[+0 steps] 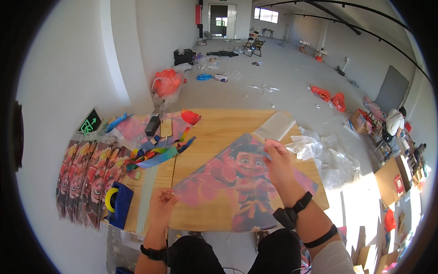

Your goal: Applying adhesive tape to secure parts of a decorative paper kite.

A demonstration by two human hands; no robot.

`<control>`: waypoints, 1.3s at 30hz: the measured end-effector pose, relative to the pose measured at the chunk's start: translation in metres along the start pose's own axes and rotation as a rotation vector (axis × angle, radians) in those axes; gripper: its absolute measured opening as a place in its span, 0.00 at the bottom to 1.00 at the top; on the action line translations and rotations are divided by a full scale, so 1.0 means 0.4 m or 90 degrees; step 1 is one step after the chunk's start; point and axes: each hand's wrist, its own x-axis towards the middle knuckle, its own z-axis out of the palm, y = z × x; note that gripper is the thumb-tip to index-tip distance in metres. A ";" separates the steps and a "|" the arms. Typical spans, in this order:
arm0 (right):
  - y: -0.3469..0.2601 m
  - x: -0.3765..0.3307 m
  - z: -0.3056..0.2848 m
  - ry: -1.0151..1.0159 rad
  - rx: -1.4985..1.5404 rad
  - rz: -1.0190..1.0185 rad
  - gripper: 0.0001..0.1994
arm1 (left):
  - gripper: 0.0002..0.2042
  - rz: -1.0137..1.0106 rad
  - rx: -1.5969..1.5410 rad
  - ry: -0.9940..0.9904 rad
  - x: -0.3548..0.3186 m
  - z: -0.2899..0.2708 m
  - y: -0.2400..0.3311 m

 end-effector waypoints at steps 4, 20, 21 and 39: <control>0.096 0.099 0.029 0.014 -0.002 0.053 0.06 | 0.06 0.009 0.066 0.025 0.062 -0.015 -0.038; 0.331 0.260 0.074 -0.003 -0.200 -0.009 0.12 | 0.18 0.027 0.075 0.091 0.177 -0.038 -0.182; 0.346 0.270 0.069 -0.003 -0.201 -0.008 0.12 | 0.23 0.059 0.121 0.087 0.182 -0.044 -0.207; 0.509 0.340 0.069 -0.004 -0.581 -0.085 0.09 | 0.28 0.129 0.413 0.160 0.173 -0.020 -0.274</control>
